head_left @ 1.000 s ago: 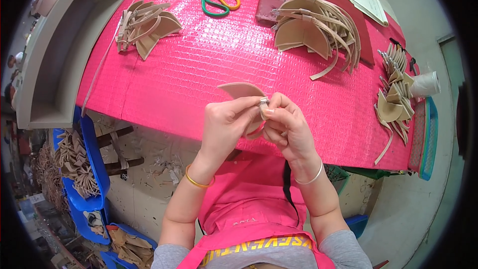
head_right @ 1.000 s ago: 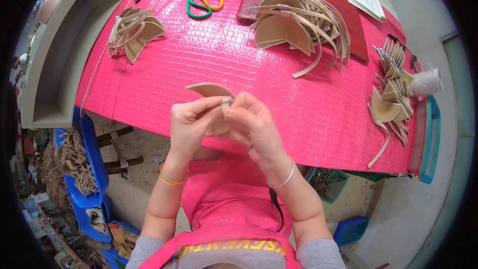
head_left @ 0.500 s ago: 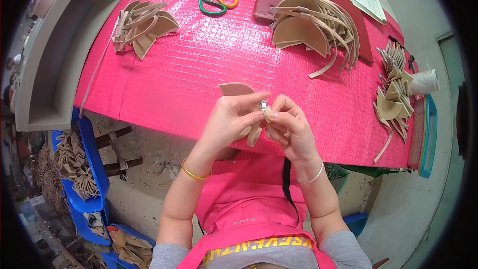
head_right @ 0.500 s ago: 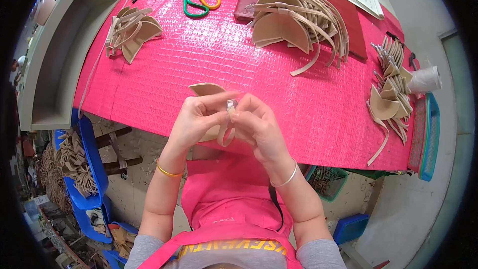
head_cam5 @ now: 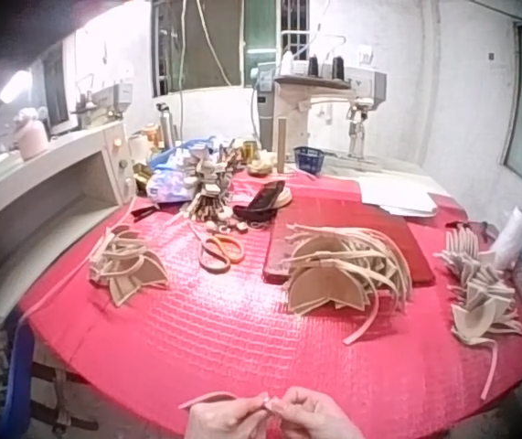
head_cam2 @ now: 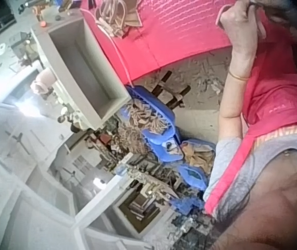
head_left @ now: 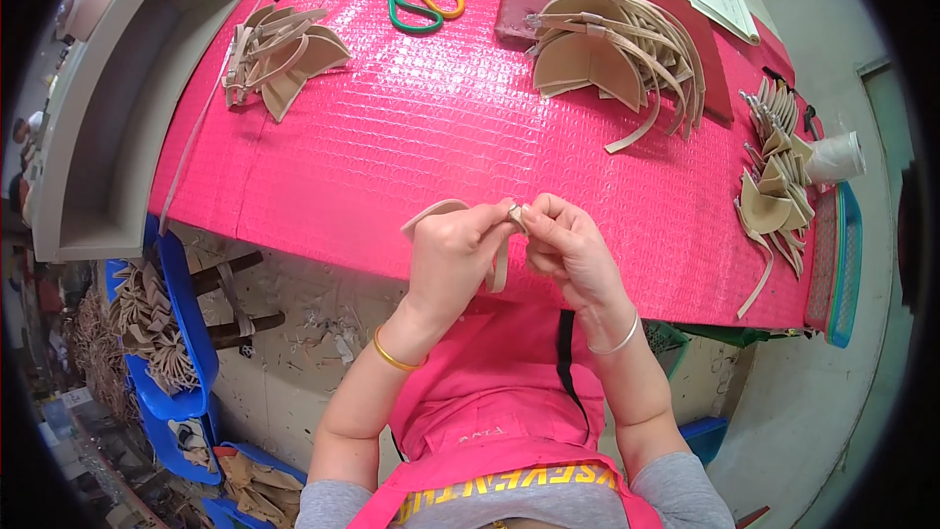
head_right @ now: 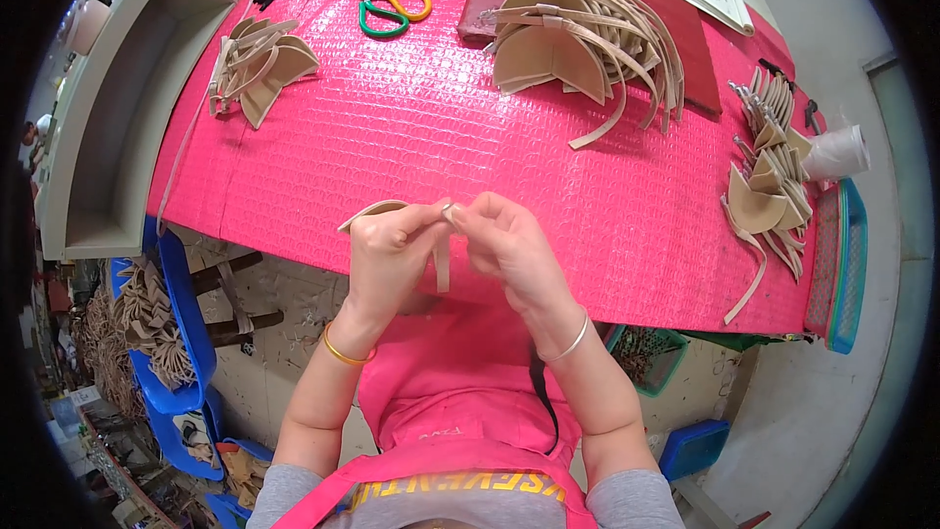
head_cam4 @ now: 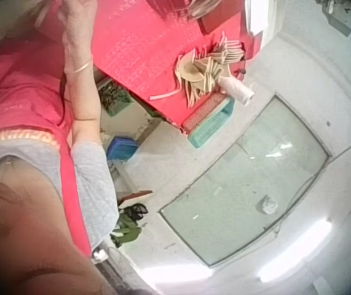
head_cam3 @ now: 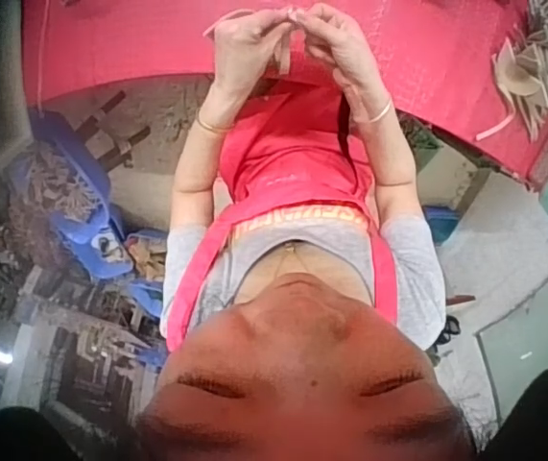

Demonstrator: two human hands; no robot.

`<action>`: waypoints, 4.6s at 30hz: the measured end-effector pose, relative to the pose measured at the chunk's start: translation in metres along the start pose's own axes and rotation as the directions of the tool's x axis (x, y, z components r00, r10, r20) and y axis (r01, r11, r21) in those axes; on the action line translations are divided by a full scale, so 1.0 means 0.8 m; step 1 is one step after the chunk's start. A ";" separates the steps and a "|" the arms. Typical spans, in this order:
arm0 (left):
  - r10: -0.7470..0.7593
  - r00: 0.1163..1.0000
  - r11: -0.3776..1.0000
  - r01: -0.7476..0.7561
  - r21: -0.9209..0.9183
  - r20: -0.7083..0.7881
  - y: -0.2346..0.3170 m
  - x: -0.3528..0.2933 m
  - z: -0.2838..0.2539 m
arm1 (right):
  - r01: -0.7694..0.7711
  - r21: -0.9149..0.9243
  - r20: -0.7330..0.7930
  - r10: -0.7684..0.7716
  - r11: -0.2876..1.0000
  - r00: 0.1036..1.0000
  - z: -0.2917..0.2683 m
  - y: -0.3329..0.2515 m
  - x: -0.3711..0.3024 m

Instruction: Sorting and preparing leather or synthetic shoe upper components for production.

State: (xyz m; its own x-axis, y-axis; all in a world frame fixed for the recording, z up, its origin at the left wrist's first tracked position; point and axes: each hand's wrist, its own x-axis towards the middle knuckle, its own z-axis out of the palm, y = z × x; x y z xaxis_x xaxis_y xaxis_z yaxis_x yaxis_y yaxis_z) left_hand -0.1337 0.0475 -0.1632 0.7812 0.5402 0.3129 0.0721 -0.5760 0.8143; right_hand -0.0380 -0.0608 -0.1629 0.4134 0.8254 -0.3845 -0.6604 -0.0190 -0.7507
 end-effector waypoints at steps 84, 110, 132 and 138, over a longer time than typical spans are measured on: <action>-0.288 0.723 0.666 0.623 -0.411 0.629 -0.058 0.080 -0.073 | 0.529 -0.604 0.163 -0.557 0.596 0.814 0.002 0.005 -0.036; -0.250 0.801 0.583 0.573 -0.576 0.544 -0.034 0.076 -0.079 | 0.292 -0.226 0.004 -0.299 0.929 0.954 0.034 0.005 0.047; -0.200 0.905 0.439 0.425 -0.791 0.375 0.010 0.011 0.013 | 0.677 -0.727 0.558 -0.671 -0.111 0.489 0.002 -0.044 0.004; -0.332 0.873 0.316 0.460 -0.830 0.357 0.015 0.010 0.012 | 0.681 -0.648 0.695 -0.629 -0.341 0.347 -0.016 -0.022 -0.013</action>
State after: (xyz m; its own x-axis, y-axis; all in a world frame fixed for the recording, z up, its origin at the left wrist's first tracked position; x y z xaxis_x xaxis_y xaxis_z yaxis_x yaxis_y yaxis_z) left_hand -0.1207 0.0388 -0.1554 0.8796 0.4437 -0.1717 -0.1330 0.5758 0.8067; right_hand -0.0226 -0.0760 -0.1525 0.1230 0.6905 0.7128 0.9131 0.2026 -0.3537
